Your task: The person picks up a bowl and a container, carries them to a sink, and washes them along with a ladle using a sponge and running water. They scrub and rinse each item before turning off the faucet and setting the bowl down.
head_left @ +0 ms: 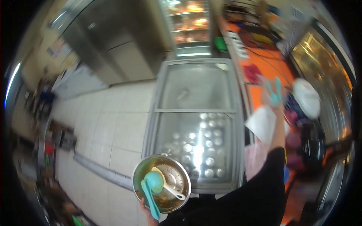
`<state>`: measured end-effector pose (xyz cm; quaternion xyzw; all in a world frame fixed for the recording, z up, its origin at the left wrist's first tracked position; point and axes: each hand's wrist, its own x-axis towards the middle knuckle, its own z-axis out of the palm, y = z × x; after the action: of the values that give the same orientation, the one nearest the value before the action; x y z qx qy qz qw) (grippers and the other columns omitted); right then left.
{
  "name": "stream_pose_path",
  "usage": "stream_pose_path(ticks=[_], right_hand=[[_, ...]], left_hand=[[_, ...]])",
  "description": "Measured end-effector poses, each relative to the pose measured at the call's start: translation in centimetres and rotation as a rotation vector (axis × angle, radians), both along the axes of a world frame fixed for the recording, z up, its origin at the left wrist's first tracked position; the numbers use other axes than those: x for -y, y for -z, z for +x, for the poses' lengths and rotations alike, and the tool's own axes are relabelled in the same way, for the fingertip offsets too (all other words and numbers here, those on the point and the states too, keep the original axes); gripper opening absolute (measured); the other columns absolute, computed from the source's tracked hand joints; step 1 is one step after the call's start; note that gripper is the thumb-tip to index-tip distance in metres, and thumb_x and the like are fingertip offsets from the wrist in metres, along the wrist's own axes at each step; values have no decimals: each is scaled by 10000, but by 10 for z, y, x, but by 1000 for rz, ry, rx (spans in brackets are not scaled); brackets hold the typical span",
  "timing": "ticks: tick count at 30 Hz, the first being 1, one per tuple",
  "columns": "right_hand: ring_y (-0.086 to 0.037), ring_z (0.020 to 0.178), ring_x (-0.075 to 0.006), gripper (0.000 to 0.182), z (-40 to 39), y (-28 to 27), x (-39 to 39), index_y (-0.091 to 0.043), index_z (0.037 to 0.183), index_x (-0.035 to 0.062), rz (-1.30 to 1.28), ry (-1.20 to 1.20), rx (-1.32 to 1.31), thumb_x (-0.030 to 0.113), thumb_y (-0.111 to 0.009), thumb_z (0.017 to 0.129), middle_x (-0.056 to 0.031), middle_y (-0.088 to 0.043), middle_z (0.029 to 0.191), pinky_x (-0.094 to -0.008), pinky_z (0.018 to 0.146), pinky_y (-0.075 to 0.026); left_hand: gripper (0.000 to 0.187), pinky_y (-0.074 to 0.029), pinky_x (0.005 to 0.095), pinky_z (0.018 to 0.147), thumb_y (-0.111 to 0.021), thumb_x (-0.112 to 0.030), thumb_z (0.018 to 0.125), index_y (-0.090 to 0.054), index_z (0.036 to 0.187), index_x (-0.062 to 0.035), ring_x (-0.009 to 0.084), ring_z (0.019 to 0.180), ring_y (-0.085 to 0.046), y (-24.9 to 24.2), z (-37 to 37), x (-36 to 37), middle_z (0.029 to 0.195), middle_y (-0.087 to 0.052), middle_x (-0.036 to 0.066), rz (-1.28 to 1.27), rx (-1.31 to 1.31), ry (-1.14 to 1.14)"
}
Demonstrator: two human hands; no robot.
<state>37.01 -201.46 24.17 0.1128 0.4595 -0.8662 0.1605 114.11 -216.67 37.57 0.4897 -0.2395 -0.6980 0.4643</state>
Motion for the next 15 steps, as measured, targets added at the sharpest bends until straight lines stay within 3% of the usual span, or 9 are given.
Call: stream_pose_path(ticks=[1,3,4,9,13,15], right_hand=[[-508,868,-219,318,-33,38,-7,-469,1025,47,-79,-79,-138,246,-453,777,-82,-527,938,-358,703,-436],[-494,889,-244,361,-104,115,-34,-465,1042,55,250,7,-196,265,-483,750,-107,-512,975,-411,695,-433],[-493,879,-242,356,-112,116,-33,-468,1037,51,384,37,-206,262,-485,750,-107,-512,966,-407,688,-431],[-488,831,-233,337,-68,54,-11,-480,1009,33,707,140,-407,247,-492,749,-106,-512,923,-387,657,-424],[-485,792,-225,322,26,1,21,-491,986,18,823,110,-518,235,-499,749,-105,-512,889,-371,631,-419],[-483,773,-221,315,75,-16,46,-496,975,11,837,58,-570,230,-502,749,-105,-512,872,-363,618,-416]], left_hand=[[457,-398,337,798,-435,-351,737,-454,1078,-48,224,889,-511,2,2,6,989,-528,93,-19,-5,-62],[425,-422,321,759,-454,-338,730,-485,1038,-47,213,836,-536,19,5,11,947,-548,87,-49,4,-222],[411,-433,314,739,-465,-331,725,-497,1019,-46,208,809,-546,28,7,13,929,-556,84,-54,17,-312],[427,-438,317,721,-477,-339,713,-492,1006,-29,210,783,-544,19,15,22,905,-554,98,-12,-66,-481],[441,-445,313,692,-466,-326,715,-471,1018,-5,211,763,-541,38,60,29,890,-548,119,8,-112,-592],[426,-455,300,656,-478,-317,713,-483,995,2,206,715,-552,73,60,26,852,-560,115,3,-98,-658]])
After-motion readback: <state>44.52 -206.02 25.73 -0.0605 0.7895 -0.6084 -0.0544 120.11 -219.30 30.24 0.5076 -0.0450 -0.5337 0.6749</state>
